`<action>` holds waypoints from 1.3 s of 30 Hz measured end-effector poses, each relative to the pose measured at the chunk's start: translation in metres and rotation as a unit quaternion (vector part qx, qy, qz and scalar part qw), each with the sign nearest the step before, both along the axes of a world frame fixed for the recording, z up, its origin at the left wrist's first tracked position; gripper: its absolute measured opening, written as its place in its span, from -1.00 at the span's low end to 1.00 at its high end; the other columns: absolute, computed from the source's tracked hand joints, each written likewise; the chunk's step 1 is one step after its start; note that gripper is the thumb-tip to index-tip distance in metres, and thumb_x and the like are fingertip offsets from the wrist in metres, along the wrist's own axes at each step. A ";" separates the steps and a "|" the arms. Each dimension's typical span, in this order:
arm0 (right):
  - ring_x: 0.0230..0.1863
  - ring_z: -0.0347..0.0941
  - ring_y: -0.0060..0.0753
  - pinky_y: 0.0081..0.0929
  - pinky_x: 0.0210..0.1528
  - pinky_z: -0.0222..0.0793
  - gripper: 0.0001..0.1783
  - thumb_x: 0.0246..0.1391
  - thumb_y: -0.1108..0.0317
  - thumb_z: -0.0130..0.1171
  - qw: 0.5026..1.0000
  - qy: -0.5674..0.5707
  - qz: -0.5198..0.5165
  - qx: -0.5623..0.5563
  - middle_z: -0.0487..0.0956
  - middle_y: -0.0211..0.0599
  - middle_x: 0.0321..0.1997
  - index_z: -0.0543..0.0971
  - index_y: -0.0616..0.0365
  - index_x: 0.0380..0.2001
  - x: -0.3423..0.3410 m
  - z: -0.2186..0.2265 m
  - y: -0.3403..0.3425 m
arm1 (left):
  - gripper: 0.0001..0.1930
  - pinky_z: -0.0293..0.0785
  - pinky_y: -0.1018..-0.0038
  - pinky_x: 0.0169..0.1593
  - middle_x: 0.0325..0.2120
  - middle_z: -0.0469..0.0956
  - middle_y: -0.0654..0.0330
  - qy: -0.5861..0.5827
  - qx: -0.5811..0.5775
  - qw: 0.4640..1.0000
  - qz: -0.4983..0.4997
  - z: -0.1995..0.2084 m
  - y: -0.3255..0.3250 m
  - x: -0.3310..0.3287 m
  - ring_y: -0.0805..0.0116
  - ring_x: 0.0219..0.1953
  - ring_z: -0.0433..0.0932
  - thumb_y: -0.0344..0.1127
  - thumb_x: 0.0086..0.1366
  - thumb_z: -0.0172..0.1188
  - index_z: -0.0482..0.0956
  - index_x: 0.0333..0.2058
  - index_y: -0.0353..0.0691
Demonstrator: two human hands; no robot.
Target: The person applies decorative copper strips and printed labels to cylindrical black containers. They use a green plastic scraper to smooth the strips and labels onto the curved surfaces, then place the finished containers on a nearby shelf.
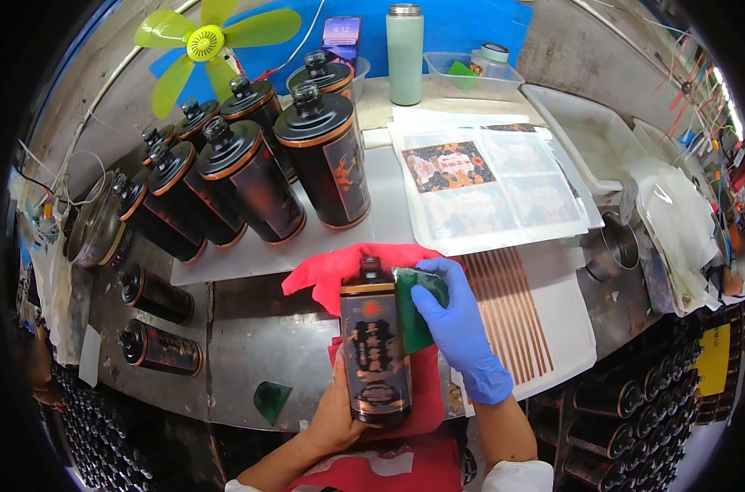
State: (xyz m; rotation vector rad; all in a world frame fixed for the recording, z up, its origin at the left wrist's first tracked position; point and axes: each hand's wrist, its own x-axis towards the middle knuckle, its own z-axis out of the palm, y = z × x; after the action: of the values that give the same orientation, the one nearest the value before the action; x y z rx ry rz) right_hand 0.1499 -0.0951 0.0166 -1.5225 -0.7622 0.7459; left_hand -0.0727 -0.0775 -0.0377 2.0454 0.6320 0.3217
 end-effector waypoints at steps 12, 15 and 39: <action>-0.31 0.51 -0.19 -0.38 -0.26 0.39 -0.67 0.02 0.42 0.06 0.978 -0.203 0.047 -0.003 0.47 0.02 -0.28 0.34 0.12 -0.10 -0.020 0.043 0.013 | -0.16 -0.06 -0.30 0.07 0.12 0.03 -0.42 0.027 0.360 0.932 -0.038 0.035 -0.014 0.030 -0.39 0.18 0.02 0.14 -0.08 0.33 0.27 0.13 -0.18; -0.25 0.45 -0.43 -0.49 -0.21 0.38 -0.67 0.03 0.42 0.09 0.996 -0.072 0.046 -0.009 0.48 -0.22 -0.25 0.34 0.12 -0.09 -0.004 0.023 0.004 | 0.05 0.07 -0.15 0.06 0.13 0.05 -0.39 -0.093 0.237 0.967 -0.012 0.027 -0.006 0.021 -0.34 0.13 0.11 -0.05 -0.20 0.44 0.03 0.22 -0.27; -0.18 0.35 -0.59 -0.62 -0.10 0.29 -0.71 0.02 0.49 0.09 0.992 0.114 -0.031 0.053 0.44 -0.38 -0.20 0.40 0.18 -0.14 0.007 -0.040 0.001 | -0.19 0.03 -0.18 0.12 0.09 0.12 -0.41 -0.100 0.221 0.970 -0.030 0.003 -0.009 0.002 -0.40 0.16 0.07 -0.12 -0.01 0.35 0.18 0.18 -0.22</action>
State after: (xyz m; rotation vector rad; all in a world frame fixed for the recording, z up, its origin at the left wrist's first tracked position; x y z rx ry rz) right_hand 0.1567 -0.0941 -0.0233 -1.3330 -0.5723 0.8044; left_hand -0.0710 -0.0860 -0.0346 2.4074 0.3945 0.6731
